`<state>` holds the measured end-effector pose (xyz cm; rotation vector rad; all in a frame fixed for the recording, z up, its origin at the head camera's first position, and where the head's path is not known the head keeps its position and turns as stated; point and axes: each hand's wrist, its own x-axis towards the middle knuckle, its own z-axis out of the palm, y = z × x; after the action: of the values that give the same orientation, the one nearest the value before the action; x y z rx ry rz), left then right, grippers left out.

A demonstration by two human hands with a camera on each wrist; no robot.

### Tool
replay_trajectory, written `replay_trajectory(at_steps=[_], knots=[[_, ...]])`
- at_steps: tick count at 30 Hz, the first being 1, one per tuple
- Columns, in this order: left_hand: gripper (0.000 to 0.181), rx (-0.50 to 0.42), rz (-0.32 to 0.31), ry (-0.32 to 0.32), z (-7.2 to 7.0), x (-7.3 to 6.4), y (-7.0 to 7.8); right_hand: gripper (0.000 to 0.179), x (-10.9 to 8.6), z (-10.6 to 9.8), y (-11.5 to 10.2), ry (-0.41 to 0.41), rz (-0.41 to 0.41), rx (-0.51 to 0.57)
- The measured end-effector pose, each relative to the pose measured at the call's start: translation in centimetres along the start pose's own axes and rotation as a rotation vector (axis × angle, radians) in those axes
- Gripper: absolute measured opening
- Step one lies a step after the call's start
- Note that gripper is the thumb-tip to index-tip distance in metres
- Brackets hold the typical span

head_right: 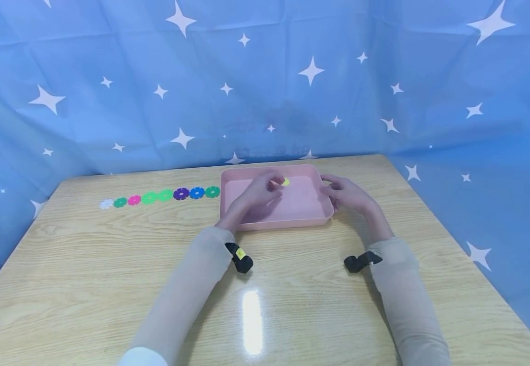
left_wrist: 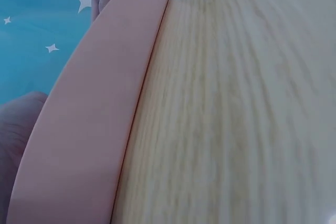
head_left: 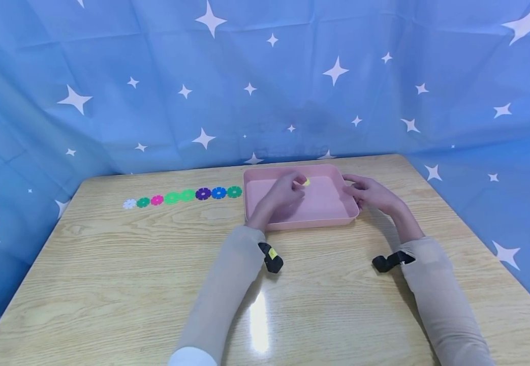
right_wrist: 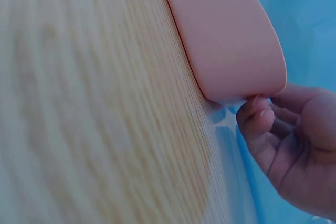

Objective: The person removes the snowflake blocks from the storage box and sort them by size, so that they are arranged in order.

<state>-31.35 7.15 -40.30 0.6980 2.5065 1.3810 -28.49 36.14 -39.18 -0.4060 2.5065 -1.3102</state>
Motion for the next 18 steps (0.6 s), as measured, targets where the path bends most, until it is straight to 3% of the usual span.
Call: replay_trajectory(at_steps=[6, 18], knots=[[0.037, 0.01, -0.014, -0.011, 0.3, 1.1, -0.2, 0.057, -0.1, 0.0, -0.3, -0.006, 0.007, 0.004], [0.036, 0.029, 0.013, -0.001, 0.1, 1.2, -0.3, 0.059, -0.2, 0.1, -0.6, 0.001, 0.026, -0.014]])
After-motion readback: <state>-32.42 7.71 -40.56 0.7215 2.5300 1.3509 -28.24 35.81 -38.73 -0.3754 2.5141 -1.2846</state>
